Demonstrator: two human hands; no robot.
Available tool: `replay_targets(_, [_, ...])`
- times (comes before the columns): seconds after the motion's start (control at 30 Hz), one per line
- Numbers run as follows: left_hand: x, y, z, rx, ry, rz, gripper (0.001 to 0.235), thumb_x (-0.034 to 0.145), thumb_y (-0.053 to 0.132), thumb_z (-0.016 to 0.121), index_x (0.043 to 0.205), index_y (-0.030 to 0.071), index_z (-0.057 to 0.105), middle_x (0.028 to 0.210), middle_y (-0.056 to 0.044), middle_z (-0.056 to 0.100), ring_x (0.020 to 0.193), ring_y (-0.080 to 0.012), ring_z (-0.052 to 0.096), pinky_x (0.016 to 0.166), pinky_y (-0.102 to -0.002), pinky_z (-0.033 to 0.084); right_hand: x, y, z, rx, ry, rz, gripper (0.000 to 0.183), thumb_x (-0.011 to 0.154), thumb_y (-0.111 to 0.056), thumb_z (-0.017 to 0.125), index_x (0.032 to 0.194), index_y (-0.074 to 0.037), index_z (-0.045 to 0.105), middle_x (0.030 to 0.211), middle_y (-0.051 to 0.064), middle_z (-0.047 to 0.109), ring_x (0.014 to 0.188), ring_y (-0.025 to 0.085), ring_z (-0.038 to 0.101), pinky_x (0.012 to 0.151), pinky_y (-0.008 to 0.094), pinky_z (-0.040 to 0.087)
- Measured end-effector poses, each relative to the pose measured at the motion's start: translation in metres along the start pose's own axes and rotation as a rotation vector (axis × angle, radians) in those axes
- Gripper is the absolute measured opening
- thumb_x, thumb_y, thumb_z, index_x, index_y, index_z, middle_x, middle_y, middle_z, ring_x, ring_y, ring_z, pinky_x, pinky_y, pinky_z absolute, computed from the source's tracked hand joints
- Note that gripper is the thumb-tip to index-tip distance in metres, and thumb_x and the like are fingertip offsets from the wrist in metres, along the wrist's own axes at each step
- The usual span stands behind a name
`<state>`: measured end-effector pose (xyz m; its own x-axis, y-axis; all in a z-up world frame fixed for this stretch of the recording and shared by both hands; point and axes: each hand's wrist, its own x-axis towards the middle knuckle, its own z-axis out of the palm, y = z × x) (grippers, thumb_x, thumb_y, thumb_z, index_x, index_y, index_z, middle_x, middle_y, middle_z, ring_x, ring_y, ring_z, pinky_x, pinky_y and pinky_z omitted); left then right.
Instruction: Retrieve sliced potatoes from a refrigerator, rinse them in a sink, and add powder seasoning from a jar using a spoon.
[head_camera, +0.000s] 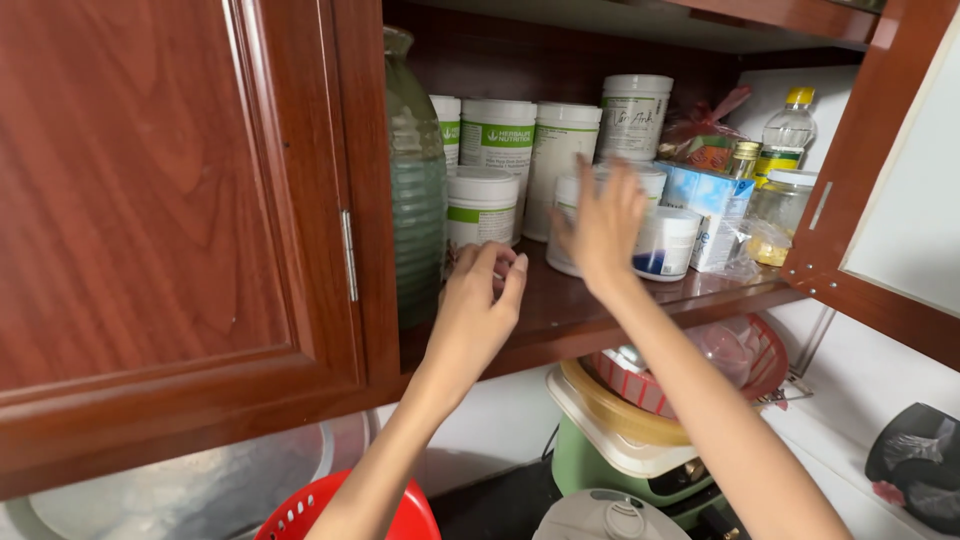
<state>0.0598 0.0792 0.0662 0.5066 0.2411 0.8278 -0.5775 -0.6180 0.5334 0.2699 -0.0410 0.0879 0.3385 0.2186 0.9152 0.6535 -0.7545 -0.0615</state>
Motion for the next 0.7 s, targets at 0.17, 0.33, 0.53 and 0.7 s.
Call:
replay_targets(0.17, [0.003, 0.005, -0.002, -0.009, -0.071, -0.084, 0.025, 0.097, 0.025, 0.063, 0.101, 0.001, 0.067, 0.096, -0.013, 0.068, 0.075, -0.0244, 0.069, 0.07, -0.037, 0.056, 0.015, 0.019, -0.016, -0.231, 0.015, 0.173, 0.13, 0.06, -0.072, 0.088, 0.151, -0.002, 0.027, 0.124, 0.04, 0.053, 0.125, 0.051, 0.05, 0.107, 0.071, 0.019])
replay_targets(0.33, [0.002, -0.001, -0.002, 0.023, 0.019, 0.018, 0.024, 0.098, 0.024, 0.064, 0.099, 0.0, 0.069, 0.092, -0.013, 0.069, 0.073, -0.0234, 0.068, 0.07, -0.035, 0.055, -0.004, 0.015, -0.028, 0.102, 0.04, 0.308, 0.111, 0.065, -0.059, 0.091, 0.148, -0.007, 0.04, 0.127, 0.027, 0.056, 0.121, 0.045, 0.057, 0.112, 0.064, 0.028])
replay_targets(0.53, [-0.008, 0.011, -0.006, -0.032, 0.043, 0.048, 0.019, 0.097, 0.018, 0.063, 0.103, 0.0, 0.068, 0.097, -0.011, 0.069, 0.078, -0.021, 0.069, 0.065, -0.034, 0.057, -0.058, 0.007, -0.081, 0.441, 0.401, 0.023, 0.089, 0.071, -0.028, 0.1, 0.14, -0.007, 0.048, 0.136, 0.018, 0.055, 0.128, 0.036, 0.057, 0.109, 0.045, 0.048])
replay_targets(0.7, [-0.056, 0.027, 0.011, -0.041, 0.065, 0.147, 0.033, 0.097, 0.023, 0.07, 0.122, 0.004, 0.061, 0.113, -0.014, 0.064, 0.102, -0.0243, 0.068, 0.084, -0.036, 0.057, -0.117, -0.019, -0.152, 0.9, 0.418, 0.226, 0.077, 0.079, -0.022, 0.09, 0.141, -0.006, 0.046, 0.139, 0.012, 0.052, 0.13, 0.025, 0.052, 0.111, 0.04, 0.046])
